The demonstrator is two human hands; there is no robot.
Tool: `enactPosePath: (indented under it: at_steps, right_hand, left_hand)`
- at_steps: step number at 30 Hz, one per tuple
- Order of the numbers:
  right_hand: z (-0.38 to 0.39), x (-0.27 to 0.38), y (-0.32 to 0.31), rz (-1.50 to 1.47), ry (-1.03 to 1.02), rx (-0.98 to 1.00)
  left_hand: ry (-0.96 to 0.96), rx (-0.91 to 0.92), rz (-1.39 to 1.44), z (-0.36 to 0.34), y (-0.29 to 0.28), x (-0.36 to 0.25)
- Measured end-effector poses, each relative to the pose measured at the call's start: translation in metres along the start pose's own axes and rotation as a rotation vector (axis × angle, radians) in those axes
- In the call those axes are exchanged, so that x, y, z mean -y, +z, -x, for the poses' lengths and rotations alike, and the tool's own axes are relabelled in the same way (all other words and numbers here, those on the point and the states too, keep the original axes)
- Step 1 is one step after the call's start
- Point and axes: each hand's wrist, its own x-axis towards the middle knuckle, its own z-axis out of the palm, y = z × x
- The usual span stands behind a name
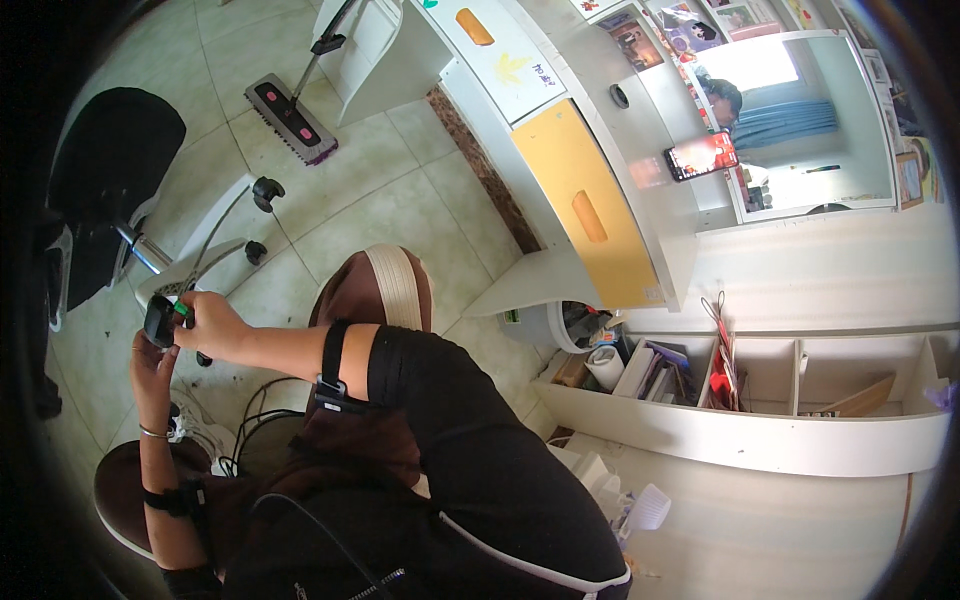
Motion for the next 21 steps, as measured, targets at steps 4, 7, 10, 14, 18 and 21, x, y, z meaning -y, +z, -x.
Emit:
enactPosePath:
  at_steps: [4, 7, 10, 14, 18, 21]
  right_hand:
    - [0.004, 0.014, -0.008, -0.059, 0.062, 0.061]
    - [0.007, 0.021, -0.009, -0.190, 0.151, 0.059]
    - [0.007, 0.022, -0.005, -0.268, 0.234, 0.036]
    - [0.004, 0.016, 0.001, -0.322, 0.294, 0.007]
    - [0.004, 0.015, 0.004, -0.303, 0.239, -0.006]
    - [0.004, 0.012, 0.002, -0.310, 0.277, -0.025]
  left_hand:
    - [0.035, -0.054, -0.131, 0.003, 0.002, -0.010]
    - [0.036, -0.048, -0.181, 0.002, 0.002, -0.017]
    - [0.019, -0.063, -0.196, 0.000, 0.003, -0.020]
    - [0.067, -0.079, -0.261, 0.000, 0.004, -0.020]
    - [0.084, -0.101, -0.286, 0.000, 0.004, -0.024]
    - [0.147, -0.114, -0.381, -0.003, 0.006, -0.030]
